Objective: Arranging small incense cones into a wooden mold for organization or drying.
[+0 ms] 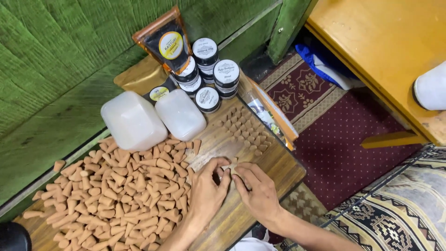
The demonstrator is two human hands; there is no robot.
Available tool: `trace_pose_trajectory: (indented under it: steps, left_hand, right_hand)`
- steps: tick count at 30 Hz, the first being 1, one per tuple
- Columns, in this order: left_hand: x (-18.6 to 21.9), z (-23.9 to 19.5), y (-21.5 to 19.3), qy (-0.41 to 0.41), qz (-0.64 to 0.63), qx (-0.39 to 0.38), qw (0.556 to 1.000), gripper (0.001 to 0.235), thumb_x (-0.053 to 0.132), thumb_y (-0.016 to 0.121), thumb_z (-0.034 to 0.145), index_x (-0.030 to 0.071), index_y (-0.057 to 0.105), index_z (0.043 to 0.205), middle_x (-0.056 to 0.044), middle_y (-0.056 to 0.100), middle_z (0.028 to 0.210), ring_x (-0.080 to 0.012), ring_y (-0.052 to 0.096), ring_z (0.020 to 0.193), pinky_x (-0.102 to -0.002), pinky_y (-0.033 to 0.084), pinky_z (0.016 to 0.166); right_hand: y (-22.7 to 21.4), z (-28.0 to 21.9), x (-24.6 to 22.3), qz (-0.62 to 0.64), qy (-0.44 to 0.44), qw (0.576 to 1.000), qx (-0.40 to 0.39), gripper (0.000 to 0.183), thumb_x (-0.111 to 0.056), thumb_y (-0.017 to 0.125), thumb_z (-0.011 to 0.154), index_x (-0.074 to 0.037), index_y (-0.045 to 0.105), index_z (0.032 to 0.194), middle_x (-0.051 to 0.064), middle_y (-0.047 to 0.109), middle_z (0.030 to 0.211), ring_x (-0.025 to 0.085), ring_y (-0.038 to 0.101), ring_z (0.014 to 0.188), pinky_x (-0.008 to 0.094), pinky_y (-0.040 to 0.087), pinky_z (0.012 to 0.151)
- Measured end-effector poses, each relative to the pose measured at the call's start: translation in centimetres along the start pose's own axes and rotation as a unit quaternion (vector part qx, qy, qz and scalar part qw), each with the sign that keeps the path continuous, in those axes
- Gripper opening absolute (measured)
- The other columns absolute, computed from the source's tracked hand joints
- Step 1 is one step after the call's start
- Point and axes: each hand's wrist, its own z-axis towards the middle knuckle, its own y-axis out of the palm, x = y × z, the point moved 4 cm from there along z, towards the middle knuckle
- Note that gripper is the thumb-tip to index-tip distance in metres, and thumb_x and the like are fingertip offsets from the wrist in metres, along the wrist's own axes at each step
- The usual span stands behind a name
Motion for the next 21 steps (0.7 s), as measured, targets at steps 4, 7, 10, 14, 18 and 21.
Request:
trace_pose_trajectory:
  steps: [4, 7, 10, 14, 18, 21]
  left_hand:
    - [1.1, 0.1, -0.2, -0.064, 0.0, -0.032, 0.997, 0.031, 0.01, 0.065, 0.096, 0.014, 0.067, 0.126, -0.002, 0.072, 0.086, -0.0096, 0.069, 0.058, -0.024, 0.069, 0.064]
    - [2.0, 0.5, -0.2, -0.072, -0.01, -0.032, 0.997, 0.032, 0.011, 0.065, 0.095, 0.015, 0.067, 0.127, -0.002, 0.076, 0.09, -0.0058, 0.055, 0.044, -0.023, 0.063, 0.049]
    - [2.2, 0.7, -0.1, -0.037, -0.023, -0.016, 0.999, 0.038, 0.009, 0.065, 0.093, 0.012, 0.064, 0.13, -0.006, 0.076, 0.125, -0.0021, 0.052, 0.039, -0.016, 0.062, 0.041]
    - [2.8, 1.4, 0.3, -0.046, -0.022, -0.019, 0.999, 0.042, 0.013, 0.064, 0.094, 0.012, 0.063, 0.136, -0.006, 0.078, 0.116, -0.0102, 0.073, 0.068, -0.034, 0.068, 0.088]
    - [3.2, 1.6, 0.8, -0.054, -0.041, -0.014, 0.998, 0.043, 0.014, 0.064, 0.094, 0.009, 0.061, 0.137, -0.01, 0.078, 0.12, -0.0019, 0.047, 0.029, -0.018, 0.065, 0.038]
    - [2.5, 1.7, 1.1, -0.064, -0.05, -0.024, 0.996, 0.044, 0.012, 0.064, 0.095, 0.012, 0.061, 0.139, -0.007, 0.081, 0.112, -0.0002, 0.04, 0.028, -0.01, 0.049, 0.027]
  right_hand:
    - [0.2, 0.2, 0.2, -0.002, 0.003, 1.0, 0.004, 0.019, -0.015, 0.063, 0.099, -0.001, 0.071, 0.11, 0.013, 0.07, 0.114, 0.023, 0.072, 0.101, 0.032, 0.063, 0.078]
    - [0.1, 0.4, 0.3, -0.007, -0.002, 1.0, 0.014, 0.019, -0.012, 0.063, 0.099, 0.0, 0.071, 0.112, 0.012, 0.071, 0.113, 0.024, 0.072, 0.1, 0.035, 0.061, 0.087]
    - [0.4, 0.3, 0.5, -0.01, 0.019, 1.0, 0.012, 0.02, -0.012, 0.062, 0.099, -0.001, 0.071, 0.114, 0.012, 0.07, 0.118, 0.023, 0.072, 0.103, 0.034, 0.061, 0.087]
    - [0.7, 0.3, 1.0, -0.038, 0.039, 0.998, 0.018, 0.022, -0.012, 0.06, 0.099, -0.002, 0.07, 0.116, 0.012, 0.067, 0.124, 0.026, 0.071, 0.107, 0.038, 0.06, 0.088]
    - [0.8, 0.4, 1.3, -0.039, 0.05, 0.998, 0.022, 0.024, -0.011, 0.059, 0.098, -0.001, 0.069, 0.119, 0.015, 0.065, 0.132, 0.028, 0.069, 0.114, 0.038, 0.058, 0.094]
    - [0.8, 0.4, 1.4, -0.043, 0.053, 0.998, 0.013, 0.028, -0.012, 0.058, 0.098, -0.002, 0.068, 0.122, 0.015, 0.064, 0.136, 0.03, 0.068, 0.118, 0.039, 0.059, 0.093]
